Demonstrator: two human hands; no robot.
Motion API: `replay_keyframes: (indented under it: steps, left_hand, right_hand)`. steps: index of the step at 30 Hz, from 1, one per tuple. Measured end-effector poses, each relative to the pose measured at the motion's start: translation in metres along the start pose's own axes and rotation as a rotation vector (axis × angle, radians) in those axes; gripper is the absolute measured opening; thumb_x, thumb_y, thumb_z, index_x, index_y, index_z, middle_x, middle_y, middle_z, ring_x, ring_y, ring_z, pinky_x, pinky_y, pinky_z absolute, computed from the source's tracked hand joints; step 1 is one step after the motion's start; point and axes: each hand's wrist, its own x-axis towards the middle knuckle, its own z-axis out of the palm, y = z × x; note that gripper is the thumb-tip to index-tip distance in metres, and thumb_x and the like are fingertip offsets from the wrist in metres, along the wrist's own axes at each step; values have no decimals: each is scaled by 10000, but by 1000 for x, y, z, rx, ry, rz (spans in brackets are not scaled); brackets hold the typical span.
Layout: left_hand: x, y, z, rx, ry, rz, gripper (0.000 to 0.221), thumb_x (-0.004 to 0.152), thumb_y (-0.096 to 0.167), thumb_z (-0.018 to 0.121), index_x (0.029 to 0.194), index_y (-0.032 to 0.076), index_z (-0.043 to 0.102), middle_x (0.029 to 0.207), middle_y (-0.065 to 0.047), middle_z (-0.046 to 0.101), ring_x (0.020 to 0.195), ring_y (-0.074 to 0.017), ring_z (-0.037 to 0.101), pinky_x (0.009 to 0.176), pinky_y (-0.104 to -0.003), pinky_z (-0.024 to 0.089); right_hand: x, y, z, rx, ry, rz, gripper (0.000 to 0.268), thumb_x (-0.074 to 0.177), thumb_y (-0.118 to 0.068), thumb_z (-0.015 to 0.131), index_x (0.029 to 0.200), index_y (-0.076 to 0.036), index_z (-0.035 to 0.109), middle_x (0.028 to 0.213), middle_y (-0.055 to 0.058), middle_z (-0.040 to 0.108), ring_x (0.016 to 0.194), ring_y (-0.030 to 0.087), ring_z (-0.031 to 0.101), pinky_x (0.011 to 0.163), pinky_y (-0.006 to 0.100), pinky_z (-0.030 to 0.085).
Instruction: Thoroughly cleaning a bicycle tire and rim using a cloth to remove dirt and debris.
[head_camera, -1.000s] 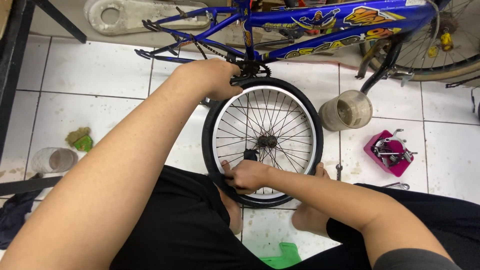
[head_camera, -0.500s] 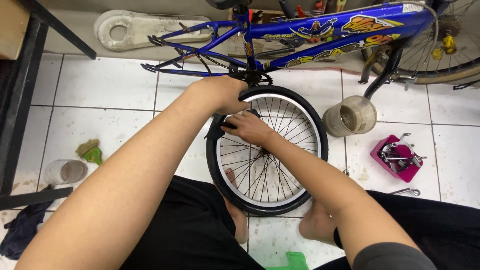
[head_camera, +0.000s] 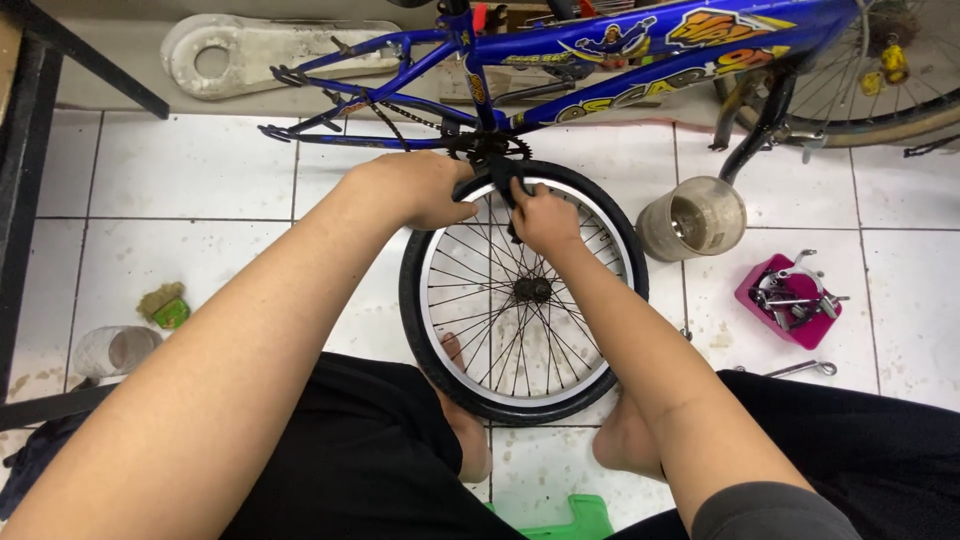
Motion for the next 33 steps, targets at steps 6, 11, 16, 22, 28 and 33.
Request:
replay_keyframes:
  steps: [6,11,16,22,28,33]
  left_hand:
    - [-11,10,-9,-19,-29,-30,571,932,353,598,1458,131,576,1297,-215,685,1224,-399,642,992,-607,502]
    - [-18,8,-14,-23,-36,-43,574,938,363,599,1457,118,578,1299,-221,687,1244,-409,629,1012,-596,491]
    - [-16,2,-12,-33,-41,-63,597,941,421,590,1457,121,581,1333,-227,669,1287,-424,598,1042,-592,471]
    - [-26,6,-15,-22,-30,-75,578,953,387,594,1455,101,585,1331,-257,667,1296,-438,588,1052,-589,465]
    - [-34,-1,-14,-33,1,-126,585,951,397,610,1456,105,588,1360,-277,641,1307,-455,570,1034,-607,466]
    - [-27,-8,-13,-54,16,-119,605,957,459,601,1459,123,588,1370,-278,628,1310,-458,562,1025,-631,463]
  right_hand:
    - [0,54,15,-48,-62,192,555,952,-423,496,1492,-310,553,951,164,680,812,362,747,668,499,595]
    - [-34,69,-16,59,-177,331,578,931,-308,508,1471,-114,581,1014,252,737,887,394,750,760,510,611]
    - [-55,102,5,35,-255,423,609,882,-255,485,1417,15,595,961,273,743,819,391,746,693,518,611]
    - [-87,100,15,-97,-600,481,387,881,-188,558,1153,4,755,991,199,778,958,352,757,772,494,591]
    - [-130,84,93,-137,-1511,275,456,916,-279,588,1282,-27,689,1172,200,698,1053,326,667,978,407,482]
    - [-158,25,105,-203,-1814,10,499,932,-372,635,1275,-10,664,1241,220,643,1154,342,623,1030,445,447]
